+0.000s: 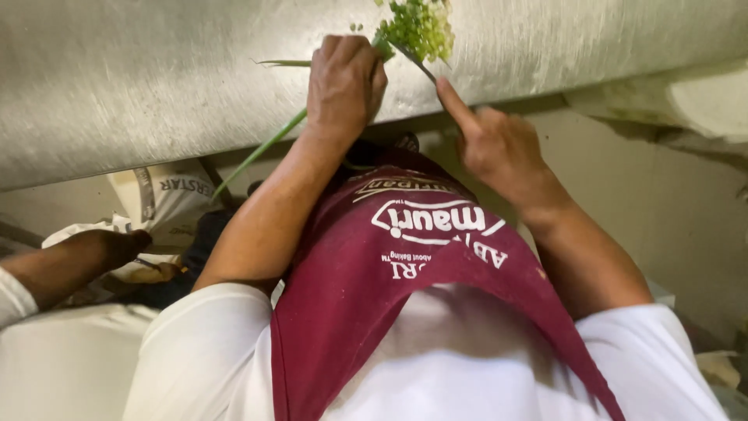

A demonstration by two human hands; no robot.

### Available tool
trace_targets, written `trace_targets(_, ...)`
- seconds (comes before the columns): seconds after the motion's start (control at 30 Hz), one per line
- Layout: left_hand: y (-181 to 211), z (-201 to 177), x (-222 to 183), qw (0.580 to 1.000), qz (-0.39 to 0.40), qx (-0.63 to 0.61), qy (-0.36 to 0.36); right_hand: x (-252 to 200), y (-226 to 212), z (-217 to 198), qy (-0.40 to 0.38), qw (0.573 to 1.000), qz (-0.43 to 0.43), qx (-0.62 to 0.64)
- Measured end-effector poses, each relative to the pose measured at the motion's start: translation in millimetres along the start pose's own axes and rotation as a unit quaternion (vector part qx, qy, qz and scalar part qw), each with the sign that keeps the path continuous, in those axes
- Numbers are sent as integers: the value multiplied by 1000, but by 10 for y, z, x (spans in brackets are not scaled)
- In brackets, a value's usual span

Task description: Trimming roots and finely chopping green onions on a metal prep table

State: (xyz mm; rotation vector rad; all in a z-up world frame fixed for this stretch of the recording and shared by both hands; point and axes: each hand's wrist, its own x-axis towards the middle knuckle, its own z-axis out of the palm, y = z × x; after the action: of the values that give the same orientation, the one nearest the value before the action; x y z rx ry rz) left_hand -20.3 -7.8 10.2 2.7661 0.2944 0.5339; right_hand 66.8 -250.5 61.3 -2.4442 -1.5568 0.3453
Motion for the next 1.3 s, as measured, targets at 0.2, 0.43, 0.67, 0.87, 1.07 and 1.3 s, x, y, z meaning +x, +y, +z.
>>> trace_targets(0.2,33,-154,-125,999,48,-4,-18,93,-106,-123,-1,1000,13,-16)
trace_targets(0.43,-42,9,20,994,-19,-84,64,640,-218,-81,-166,980,108,7)
trace_targets(0.67,-13,-19,53,984,-142,-104,13,86,-132,-335,-99,995,9,26)
trace_targets(0.87,-38,68,63,987,-135,-83,12,246,9,-283,34,984,-50,-168)
trace_targets(1.07,23,279,262,996,-63,-65,8,426,129,-644,206,914,-106,-332)
trace_targets(1.3,238,540,658,993,-25,-107,50,440,545,-363,57,998,-8,-5)
